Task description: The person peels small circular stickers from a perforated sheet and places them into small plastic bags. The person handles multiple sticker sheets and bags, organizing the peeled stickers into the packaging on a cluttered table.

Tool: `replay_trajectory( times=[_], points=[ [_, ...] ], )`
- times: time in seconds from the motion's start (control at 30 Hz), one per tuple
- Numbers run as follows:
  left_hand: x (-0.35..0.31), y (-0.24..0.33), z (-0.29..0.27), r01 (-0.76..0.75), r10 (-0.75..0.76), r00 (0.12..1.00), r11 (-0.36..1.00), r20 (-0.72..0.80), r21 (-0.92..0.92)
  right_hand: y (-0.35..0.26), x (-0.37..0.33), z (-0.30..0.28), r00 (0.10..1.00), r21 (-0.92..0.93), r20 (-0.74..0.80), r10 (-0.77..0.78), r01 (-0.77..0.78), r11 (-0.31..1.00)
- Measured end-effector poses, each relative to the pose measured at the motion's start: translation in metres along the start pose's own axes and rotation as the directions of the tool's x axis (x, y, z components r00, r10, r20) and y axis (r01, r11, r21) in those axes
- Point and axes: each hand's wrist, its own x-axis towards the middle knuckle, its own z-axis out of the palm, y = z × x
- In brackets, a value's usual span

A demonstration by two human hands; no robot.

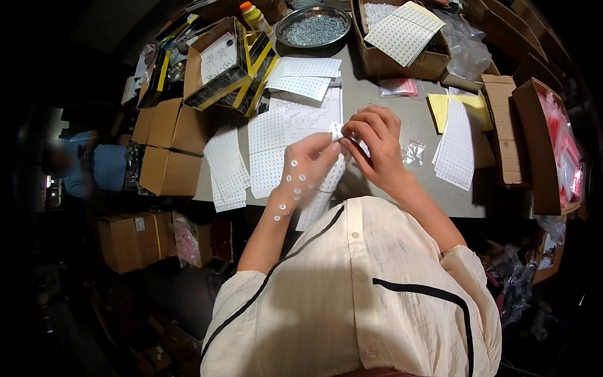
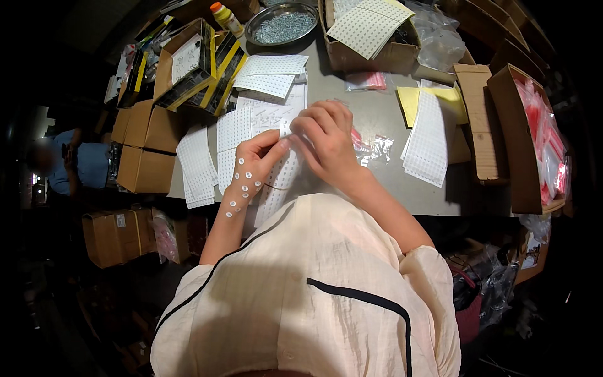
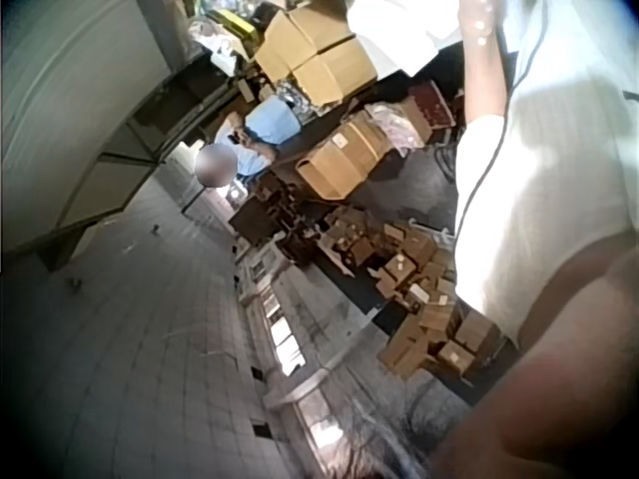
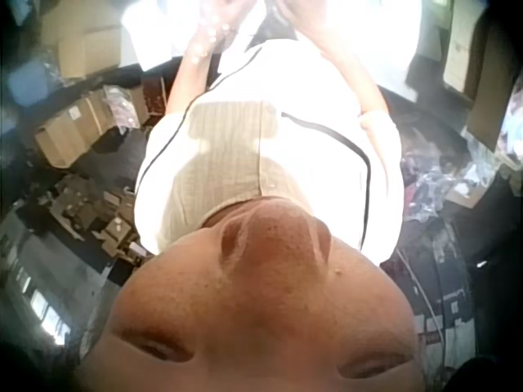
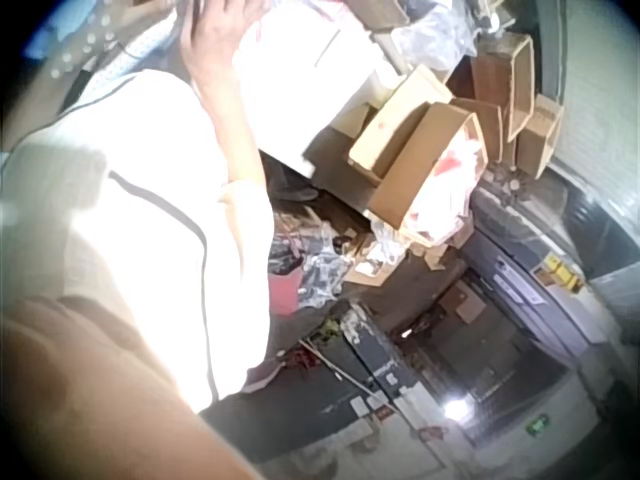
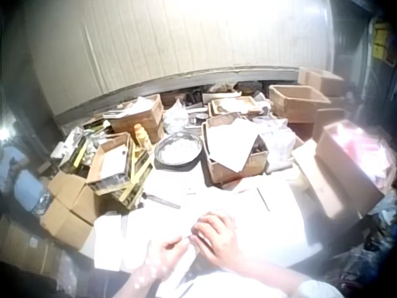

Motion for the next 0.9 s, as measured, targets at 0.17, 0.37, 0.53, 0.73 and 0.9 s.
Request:
replay_trajectory(
  times=[0.17,0.37,0.53,0.73,0.9],
  points=[
    [0.003,0.004,0.000,-0.244,0.240,0.970,0.935,0.047,0.259,0.000,0.002,-0.007,1.000,-0.003,0.017,-0.015,0.016,1.000],
    [0.006,0.012,0.003,-0.325,0.307,0.945,0.859,0.108,0.397,-0.002,0.000,-0.013,1.000,-0.005,-0.017,0.013,-0.013,1.000],
    [0.005,-0.001,0.007,-0.130,0.127,0.992,0.975,0.026,0.182,0.001,-0.005,-0.013,0.998,-0.018,-0.056,-0.029,0.028,0.999],
    [0.009,-0.027,-0.007,0.161,-0.167,0.980,0.985,-0.108,-0.059,0.029,-0.020,-0.033,0.994,0.176,0.057,0.092,-0.101,0.979],
    [0.007,-0.030,-0.020,0.243,-0.244,0.970,0.963,0.005,-0.121,0.109,-0.080,-0.066,0.567,0.181,0.530,0.631,-0.802,0.569]
  ],
)
